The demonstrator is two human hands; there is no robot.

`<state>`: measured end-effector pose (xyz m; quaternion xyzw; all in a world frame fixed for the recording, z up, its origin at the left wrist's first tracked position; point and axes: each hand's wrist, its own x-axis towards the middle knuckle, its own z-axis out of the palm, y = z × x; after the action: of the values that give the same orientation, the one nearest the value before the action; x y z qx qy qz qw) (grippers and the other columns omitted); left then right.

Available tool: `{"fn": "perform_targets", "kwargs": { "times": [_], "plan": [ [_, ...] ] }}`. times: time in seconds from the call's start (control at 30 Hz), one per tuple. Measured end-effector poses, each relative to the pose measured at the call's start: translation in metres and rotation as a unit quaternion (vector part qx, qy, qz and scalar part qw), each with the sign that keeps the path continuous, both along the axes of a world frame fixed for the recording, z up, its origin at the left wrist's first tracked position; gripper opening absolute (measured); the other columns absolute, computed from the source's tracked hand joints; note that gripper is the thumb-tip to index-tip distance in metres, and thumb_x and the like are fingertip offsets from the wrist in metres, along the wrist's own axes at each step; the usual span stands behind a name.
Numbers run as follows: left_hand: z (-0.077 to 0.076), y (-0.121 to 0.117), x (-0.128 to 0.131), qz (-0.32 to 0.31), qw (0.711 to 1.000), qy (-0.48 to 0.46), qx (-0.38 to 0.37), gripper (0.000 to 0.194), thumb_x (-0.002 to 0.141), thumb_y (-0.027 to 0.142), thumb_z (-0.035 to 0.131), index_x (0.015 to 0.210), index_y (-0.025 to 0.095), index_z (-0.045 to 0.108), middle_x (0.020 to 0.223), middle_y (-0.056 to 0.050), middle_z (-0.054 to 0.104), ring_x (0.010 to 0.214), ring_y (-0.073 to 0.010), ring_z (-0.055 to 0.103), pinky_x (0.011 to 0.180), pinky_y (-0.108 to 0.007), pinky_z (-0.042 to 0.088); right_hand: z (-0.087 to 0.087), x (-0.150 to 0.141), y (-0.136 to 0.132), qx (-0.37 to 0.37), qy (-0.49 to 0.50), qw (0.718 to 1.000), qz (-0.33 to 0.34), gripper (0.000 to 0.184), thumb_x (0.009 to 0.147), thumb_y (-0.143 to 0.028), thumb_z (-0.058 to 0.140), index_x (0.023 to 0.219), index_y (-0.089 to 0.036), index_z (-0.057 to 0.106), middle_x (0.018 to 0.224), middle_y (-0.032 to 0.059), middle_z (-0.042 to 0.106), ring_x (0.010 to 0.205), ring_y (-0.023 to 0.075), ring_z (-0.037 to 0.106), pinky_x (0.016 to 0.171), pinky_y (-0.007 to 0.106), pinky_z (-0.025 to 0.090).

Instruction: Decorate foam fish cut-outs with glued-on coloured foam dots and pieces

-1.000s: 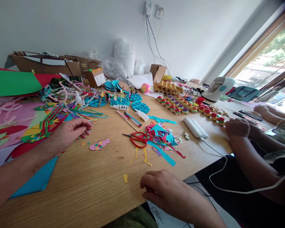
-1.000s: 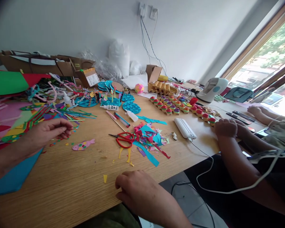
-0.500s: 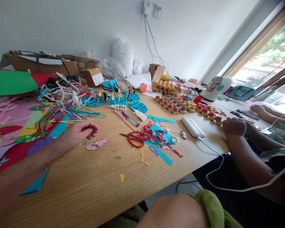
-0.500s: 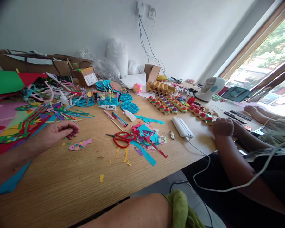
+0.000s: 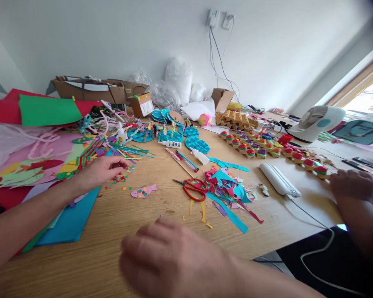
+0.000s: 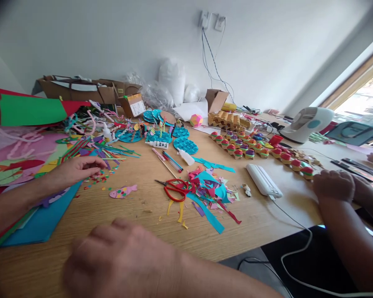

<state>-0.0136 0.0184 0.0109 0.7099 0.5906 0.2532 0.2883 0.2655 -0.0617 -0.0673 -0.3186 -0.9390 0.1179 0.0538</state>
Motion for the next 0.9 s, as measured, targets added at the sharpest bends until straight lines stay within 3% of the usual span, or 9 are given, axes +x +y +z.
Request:
{"fn": "perform_targets", "kwargs": {
  "times": [0.13, 0.23, 0.3, 0.53, 0.9],
  "plan": [
    [-0.003, 0.012, -0.022, -0.017, 0.992, 0.121, 0.029, 0.028, 0.069, 0.034, 0.048, 0.085, 0.019, 0.063, 0.082, -0.001, 0.068, 0.077, -0.0192, 0.060, 0.068, -0.026, 0.045, 0.079, -0.015, 0.014, 0.024, -0.023, 0.999, 0.014, 0.014, 0.083, -0.011, 0.045, 0.088, -0.017, 0.057, 0.087, 0.0053, 0.056, 0.079, 0.0129, 0.051, 0.069, 0.023, 0.038],
    [-0.009, 0.018, -0.030, -0.067, 0.973, 0.216, 0.050, 0.026, 0.071, 0.031, 0.046, 0.086, 0.020, 0.064, 0.085, -0.001, 0.068, 0.078, -0.0182, 0.060, 0.069, -0.024, 0.044, 0.111, -0.017, 0.025, 0.056, -0.047, 0.997, 0.018, 0.016, 0.081, -0.007, 0.044, 0.086, -0.016, 0.056, 0.087, 0.0056, 0.055, 0.078, 0.0132, 0.051, 0.068, 0.023, 0.037],
    [-0.012, 0.022, -0.030, -0.085, 0.967, 0.233, 0.049, 0.023, 0.071, 0.029, 0.047, 0.082, 0.020, 0.065, 0.086, -0.002, 0.068, 0.078, -0.0179, 0.060, 0.069, -0.024, 0.042, 0.113, -0.015, 0.029, 0.075, -0.065, 0.995, 0.023, 0.016, 0.081, -0.006, 0.043, 0.084, -0.016, 0.055, 0.085, 0.0050, 0.055, 0.075, 0.0134, 0.050, 0.066, 0.024, 0.037],
    [-0.010, 0.038, -0.020, -0.124, 0.952, 0.276, 0.051, 0.023, 0.072, 0.018, 0.046, 0.085, 0.018, 0.065, 0.090, -0.003, 0.068, 0.083, -0.0167, 0.060, 0.071, -0.022, 0.041, 0.093, -0.003, 0.030, 0.055, -0.122, 0.991, 0.003, 0.015, 0.082, -0.010, 0.043, 0.079, -0.017, 0.056, 0.080, 0.0039, 0.058, 0.072, 0.0146, 0.056, 0.059, 0.024, 0.036],
    [-0.014, 0.073, 0.002, -0.164, 0.937, 0.303, 0.053, 0.019, 0.070, 0.012, 0.049, 0.078, 0.016, 0.065, 0.080, -0.004, 0.067, 0.073, -0.0163, 0.059, 0.064, -0.021, 0.040, 0.099, -0.012, 0.026, 0.052, -0.144, 0.987, 0.039, 0.011, 0.082, -0.013, 0.046, 0.081, -0.018, 0.056, 0.076, 0.0020, 0.059, 0.066, 0.0148, 0.057, 0.053, 0.024, 0.035]
  ]
}}
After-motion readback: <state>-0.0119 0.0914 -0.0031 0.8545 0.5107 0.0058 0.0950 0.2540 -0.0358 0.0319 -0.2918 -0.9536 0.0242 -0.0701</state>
